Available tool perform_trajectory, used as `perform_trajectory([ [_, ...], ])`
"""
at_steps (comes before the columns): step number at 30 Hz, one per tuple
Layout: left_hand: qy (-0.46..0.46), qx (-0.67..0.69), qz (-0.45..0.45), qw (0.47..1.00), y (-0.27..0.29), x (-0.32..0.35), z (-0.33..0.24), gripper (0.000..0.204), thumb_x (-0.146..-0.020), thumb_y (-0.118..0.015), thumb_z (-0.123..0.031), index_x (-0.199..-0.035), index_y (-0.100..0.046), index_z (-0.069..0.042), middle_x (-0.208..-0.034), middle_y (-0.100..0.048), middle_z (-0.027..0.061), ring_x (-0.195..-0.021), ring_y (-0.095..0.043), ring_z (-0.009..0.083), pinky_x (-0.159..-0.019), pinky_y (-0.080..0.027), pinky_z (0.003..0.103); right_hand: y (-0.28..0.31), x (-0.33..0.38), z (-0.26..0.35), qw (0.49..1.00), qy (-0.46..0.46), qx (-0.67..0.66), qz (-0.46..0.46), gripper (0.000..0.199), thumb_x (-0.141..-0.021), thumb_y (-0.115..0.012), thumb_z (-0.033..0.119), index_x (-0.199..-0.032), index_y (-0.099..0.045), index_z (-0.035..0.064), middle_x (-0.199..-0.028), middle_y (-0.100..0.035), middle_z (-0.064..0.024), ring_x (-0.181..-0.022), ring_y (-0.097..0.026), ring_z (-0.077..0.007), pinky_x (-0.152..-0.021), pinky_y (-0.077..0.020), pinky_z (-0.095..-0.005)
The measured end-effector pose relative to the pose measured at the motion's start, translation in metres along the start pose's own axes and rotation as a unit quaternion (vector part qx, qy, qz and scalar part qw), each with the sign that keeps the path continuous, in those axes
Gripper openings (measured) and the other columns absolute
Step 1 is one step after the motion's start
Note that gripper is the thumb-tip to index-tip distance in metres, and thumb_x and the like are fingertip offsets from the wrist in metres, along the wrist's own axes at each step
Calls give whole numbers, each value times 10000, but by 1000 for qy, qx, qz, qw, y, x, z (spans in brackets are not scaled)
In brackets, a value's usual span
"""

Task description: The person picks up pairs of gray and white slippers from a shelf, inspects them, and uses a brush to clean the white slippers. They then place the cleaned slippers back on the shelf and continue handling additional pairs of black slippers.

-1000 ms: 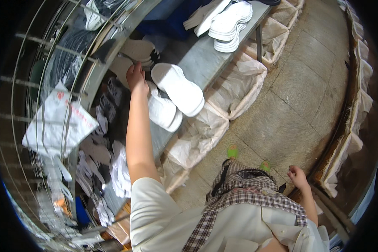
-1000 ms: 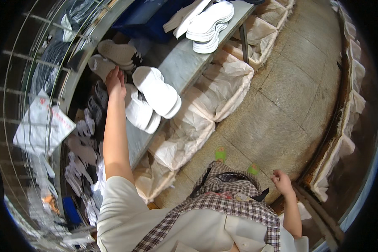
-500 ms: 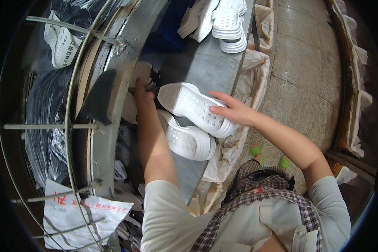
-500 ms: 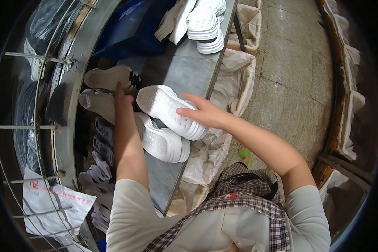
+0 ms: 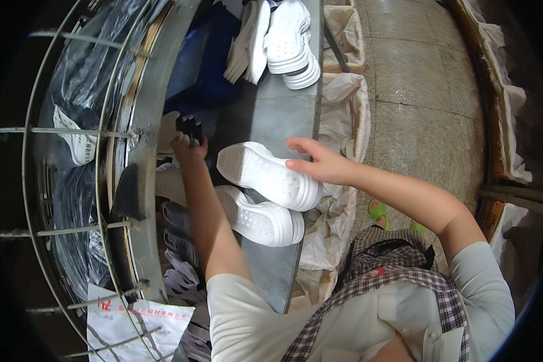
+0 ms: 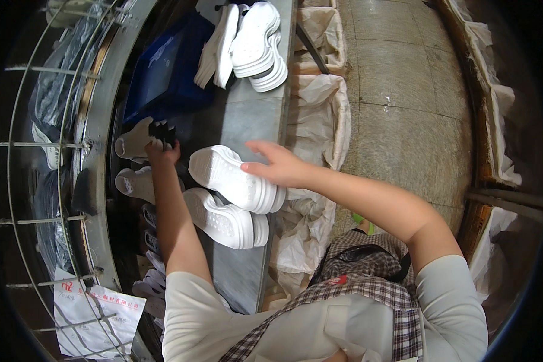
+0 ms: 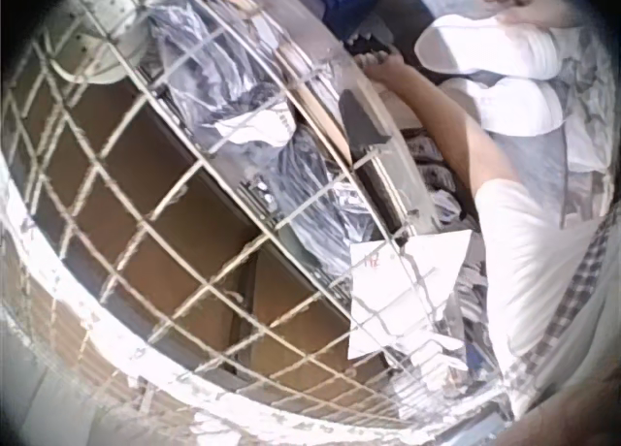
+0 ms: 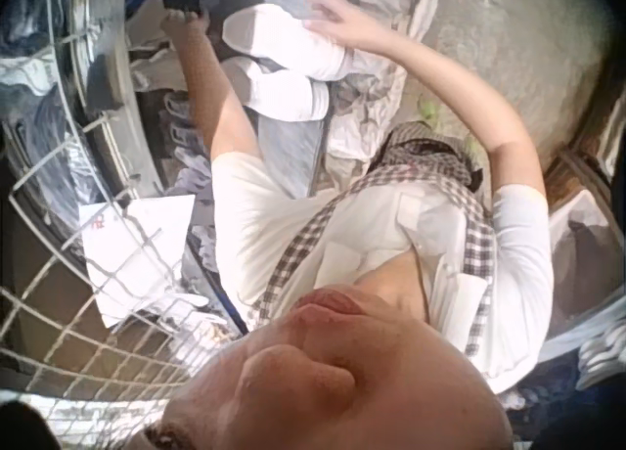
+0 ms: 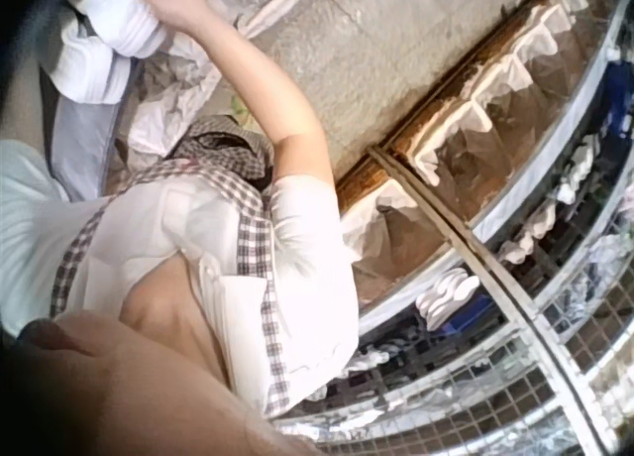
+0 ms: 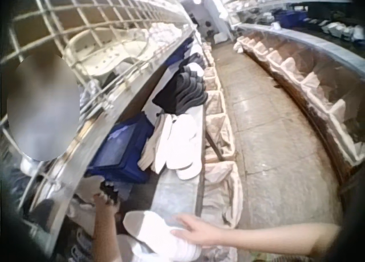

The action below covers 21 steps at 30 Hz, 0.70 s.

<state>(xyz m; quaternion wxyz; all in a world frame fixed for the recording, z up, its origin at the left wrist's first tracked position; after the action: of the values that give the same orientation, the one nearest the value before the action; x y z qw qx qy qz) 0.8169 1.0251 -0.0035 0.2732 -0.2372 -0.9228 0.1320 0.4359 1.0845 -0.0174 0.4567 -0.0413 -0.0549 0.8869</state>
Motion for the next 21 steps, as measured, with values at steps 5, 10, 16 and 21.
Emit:
perform_trajectory([
  [5,106,35,35,993,-6,109,14,314,-828,-562,-357,-1072,-587,-162,-1146,-563,-23,-1122,-476,207,-904,-436,473,55,45,5,988,46,-108,-102,410,-849,-656,250,-1157,-519,17,-1097,-566,-86,-1028,-538,-171,-870,-436,-297],
  [10,138,34,227,963,-22,290,48,356,-853,-530,-342,-1101,-590,-94,-1122,-605,72,-1061,-541,252,-916,-439,482,84,91,16,980,34,-154,-124,310,-872,-621,202,-1108,-545,17,-1017,-590,-43,-978,-531,-121,-844,-429,-268],
  [16,230,-18,351,908,-14,476,125,483,-897,-509,-385,-1245,-504,-50,-1266,-518,145,-1116,-505,334,-935,-440,481,85,165,21,940,-144,-309,-12,724,-863,-480,595,-1359,-334,88,-1310,-471,-116,-1231,-405,-248,-1007,-304,-431],
  [21,274,-104,311,904,47,541,230,591,-802,-558,-425,-1266,-480,-68,-1202,-564,107,-1086,-551,264,-902,-471,447,110,235,59,823,0,-565,59,718,-904,-443,507,-1400,-269,18,-1385,-379,-206,-1269,-400,-328,-1028,-377,-489],
])
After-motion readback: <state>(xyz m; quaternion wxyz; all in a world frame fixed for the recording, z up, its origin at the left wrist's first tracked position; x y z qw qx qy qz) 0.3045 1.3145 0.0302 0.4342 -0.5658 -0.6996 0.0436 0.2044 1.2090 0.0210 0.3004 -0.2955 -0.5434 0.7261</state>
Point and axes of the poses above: each hand's wrist, its own x-axis away from the middle knuckle, its own y-axis out of the back of the hand, z = x × y, the point moved 10 cm from there along -x, towards the middle knuckle
